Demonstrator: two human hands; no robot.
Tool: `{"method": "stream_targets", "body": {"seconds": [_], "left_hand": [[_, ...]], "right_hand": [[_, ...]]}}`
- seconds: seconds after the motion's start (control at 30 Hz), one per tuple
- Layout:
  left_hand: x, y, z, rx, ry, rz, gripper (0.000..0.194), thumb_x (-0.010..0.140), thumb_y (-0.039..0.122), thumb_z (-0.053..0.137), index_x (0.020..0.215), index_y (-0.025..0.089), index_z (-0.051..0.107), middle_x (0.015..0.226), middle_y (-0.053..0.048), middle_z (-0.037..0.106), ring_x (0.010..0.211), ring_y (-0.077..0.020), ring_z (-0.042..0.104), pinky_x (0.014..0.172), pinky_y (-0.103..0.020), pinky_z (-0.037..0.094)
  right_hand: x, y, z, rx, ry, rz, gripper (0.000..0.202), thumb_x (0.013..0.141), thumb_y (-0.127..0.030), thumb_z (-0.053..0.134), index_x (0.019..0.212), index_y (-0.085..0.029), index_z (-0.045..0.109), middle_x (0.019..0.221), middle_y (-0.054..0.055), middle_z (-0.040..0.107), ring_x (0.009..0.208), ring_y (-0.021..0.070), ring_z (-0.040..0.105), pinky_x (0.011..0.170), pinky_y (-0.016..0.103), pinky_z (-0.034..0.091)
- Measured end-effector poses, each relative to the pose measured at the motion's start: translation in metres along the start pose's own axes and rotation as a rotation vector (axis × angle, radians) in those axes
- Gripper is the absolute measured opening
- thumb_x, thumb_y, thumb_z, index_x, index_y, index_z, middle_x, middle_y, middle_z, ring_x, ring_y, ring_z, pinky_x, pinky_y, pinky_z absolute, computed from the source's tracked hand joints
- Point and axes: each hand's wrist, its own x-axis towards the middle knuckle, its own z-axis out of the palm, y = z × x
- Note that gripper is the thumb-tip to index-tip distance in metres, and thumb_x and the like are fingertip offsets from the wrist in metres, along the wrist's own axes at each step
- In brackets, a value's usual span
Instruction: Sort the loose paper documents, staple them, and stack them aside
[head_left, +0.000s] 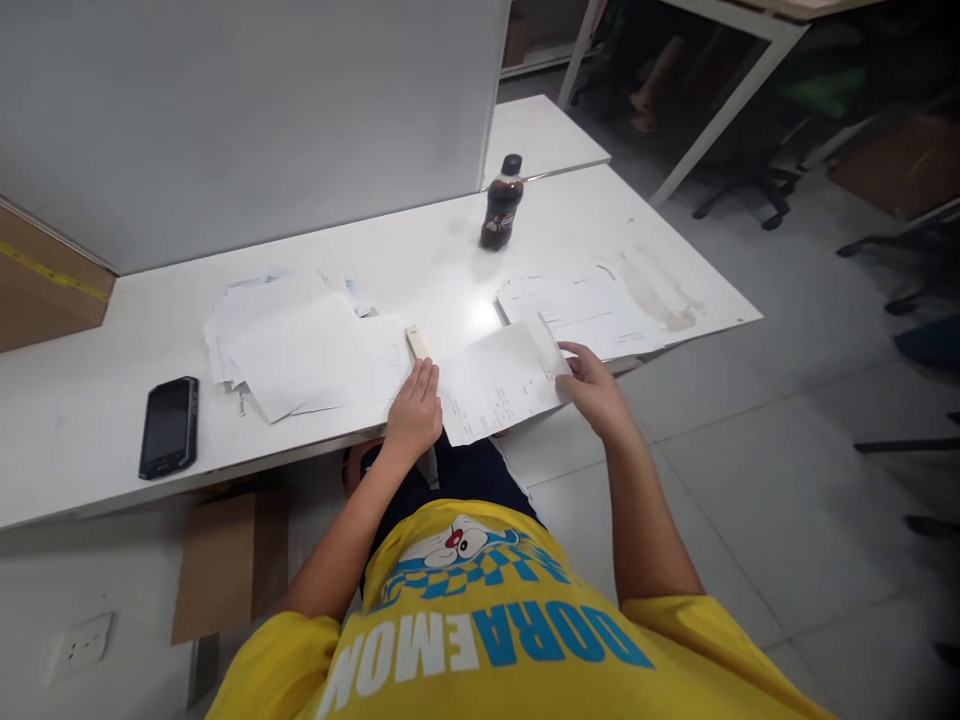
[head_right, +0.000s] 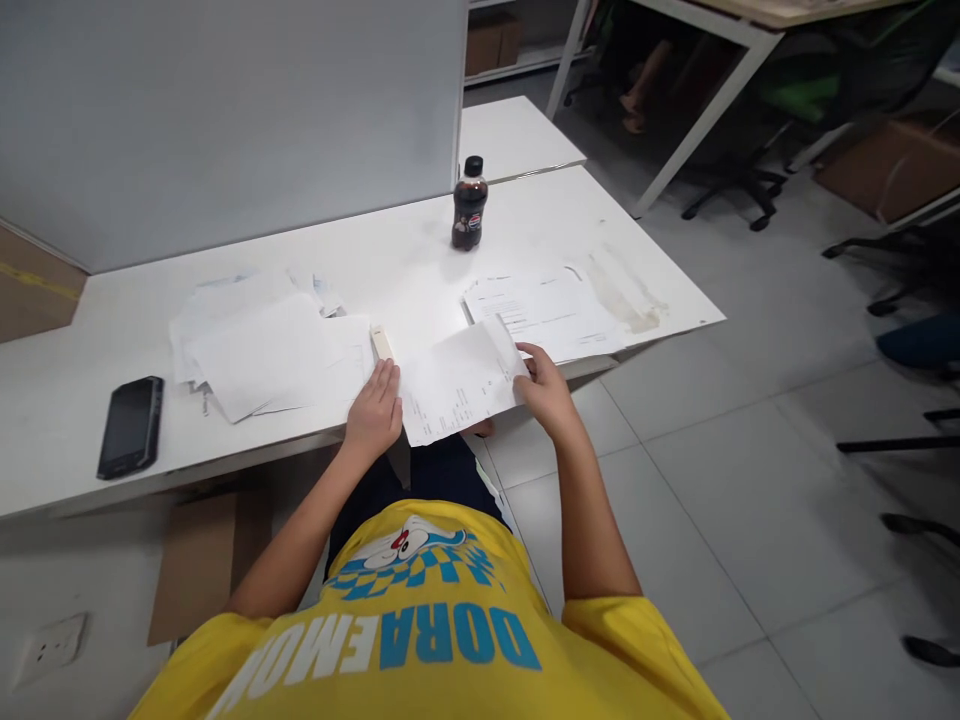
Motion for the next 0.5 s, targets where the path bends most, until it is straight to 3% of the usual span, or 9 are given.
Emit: {"method": "stream_targets", "body": {"seconds": [0.1, 0.2, 0.27, 0.37, 0.5], "left_hand": [[0.003, -0.003, 0.003, 0.031, 0.057, 0.039, 0.050, 0.094, 0.019, 0.039, 0.140, 0.004, 0.045, 0.145, -0.019, 0.049, 0.143, -0.0274, 0.036, 0.115, -0.043, 0.038], [0.005, -0.007, 0.004, 0.049, 0.079, 0.081, 0.051, 0.094, 0.023, 0.041, 0.141, 0.005, 0.045, 0.144, -0.020, 0.050, 0.142, -0.0284, 0.037, 0.114, -0.044, 0.039], [0.005, -0.009, 0.004, 0.062, 0.079, 0.091, 0.053, 0.094, 0.025, 0.042, 0.144, 0.005, 0.041, 0.146, -0.020, 0.048, 0.143, -0.0289, 0.035, 0.114, -0.045, 0.038], [0.002, -0.008, 0.004, 0.081, 0.120, 0.083, 0.056, 0.094, 0.026, 0.044, 0.147, 0.007, 0.036, 0.148, -0.021, 0.044, 0.146, -0.0298, 0.028, 0.115, -0.047, 0.036], [0.005, 0.010, 0.007, 0.039, 0.181, 0.192, 0.051, 0.093, 0.022, 0.045, 0.144, 0.015, 0.040, 0.150, -0.019, 0.042, 0.149, -0.0306, 0.017, 0.116, -0.053, 0.030]], "right_hand": [[0.001, -0.002, 0.001, -0.019, -0.015, -0.012, 0.058, 0.063, -0.023, 0.053, 0.121, -0.022, 0.054, 0.083, 0.002, 0.064, 0.070, 0.0199, 0.057, 0.060, 0.030, 0.042], [0.014, 0.000, -0.012, -0.030, -0.024, -0.069, 0.061, 0.064, -0.022, 0.054, 0.125, -0.023, 0.052, 0.086, 0.002, 0.064, 0.070, 0.0190, 0.057, 0.061, 0.030, 0.044], [0.033, 0.002, -0.033, -0.053, 0.053, -0.101, 0.064, 0.064, -0.020, 0.054, 0.127, -0.023, 0.051, 0.087, 0.002, 0.063, 0.068, 0.0173, 0.057, 0.061, 0.029, 0.044], [0.071, 0.006, -0.075, -0.135, 0.264, -0.074, 0.065, 0.065, -0.014, 0.051, 0.129, -0.017, 0.050, 0.086, 0.003, 0.062, 0.065, 0.0141, 0.054, 0.060, 0.028, 0.043], [0.110, 0.014, -0.112, -0.215, 0.286, -0.023, 0.054, 0.066, -0.009, 0.049, 0.120, -0.005, 0.058, 0.082, 0.010, 0.063, 0.063, 0.0129, 0.051, 0.060, 0.032, 0.040]]}}
